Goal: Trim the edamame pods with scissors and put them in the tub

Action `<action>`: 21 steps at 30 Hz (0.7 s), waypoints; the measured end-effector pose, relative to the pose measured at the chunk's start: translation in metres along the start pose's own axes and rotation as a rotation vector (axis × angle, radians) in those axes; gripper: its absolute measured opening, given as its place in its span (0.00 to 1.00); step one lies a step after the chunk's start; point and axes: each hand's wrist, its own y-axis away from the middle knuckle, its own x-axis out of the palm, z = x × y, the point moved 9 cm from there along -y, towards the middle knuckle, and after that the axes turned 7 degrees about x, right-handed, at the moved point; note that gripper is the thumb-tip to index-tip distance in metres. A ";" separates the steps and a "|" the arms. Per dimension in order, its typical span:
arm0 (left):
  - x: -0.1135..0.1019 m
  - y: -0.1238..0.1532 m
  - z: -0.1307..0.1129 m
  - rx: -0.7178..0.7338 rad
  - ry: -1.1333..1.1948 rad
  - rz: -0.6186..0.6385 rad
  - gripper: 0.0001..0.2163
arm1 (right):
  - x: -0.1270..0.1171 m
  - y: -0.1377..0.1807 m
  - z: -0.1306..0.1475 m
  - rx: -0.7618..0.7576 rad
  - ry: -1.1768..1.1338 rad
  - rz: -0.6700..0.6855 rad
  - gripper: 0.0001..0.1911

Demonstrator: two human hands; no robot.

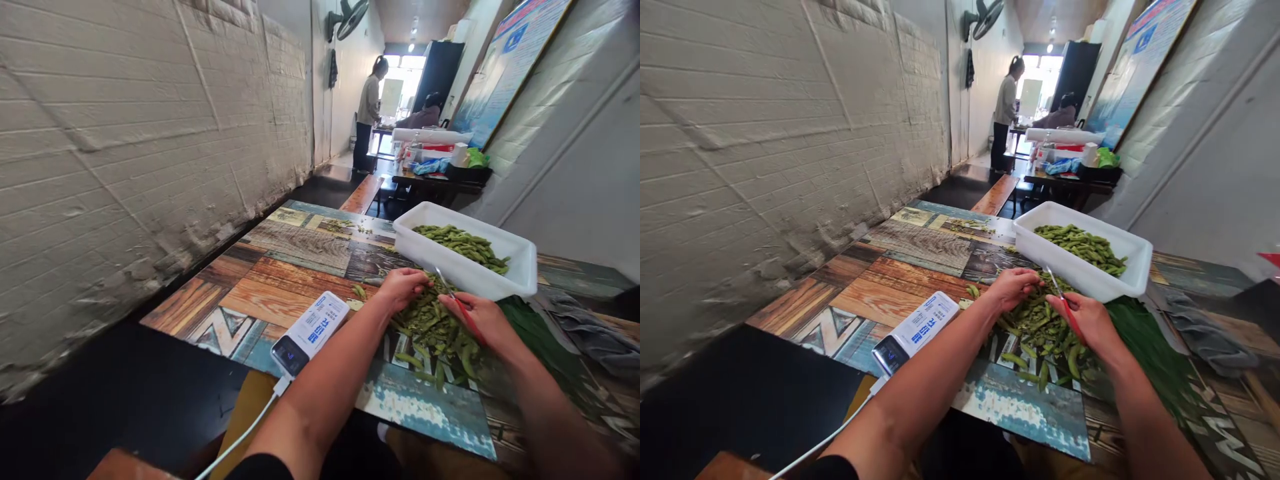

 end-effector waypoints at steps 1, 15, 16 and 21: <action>0.001 0.001 0.000 0.001 0.019 0.008 0.07 | 0.004 0.001 0.000 0.020 -0.033 0.047 0.31; -0.005 0.002 0.011 0.032 0.133 -0.143 0.13 | 0.007 0.014 0.020 -0.001 -0.190 0.099 0.29; -0.004 0.003 0.013 0.022 0.135 -0.144 0.12 | 0.008 0.014 0.020 -0.007 -0.192 0.095 0.29; 0.001 0.004 0.015 -0.023 0.161 -0.122 0.06 | 0.008 0.012 0.016 -0.003 -0.198 0.070 0.31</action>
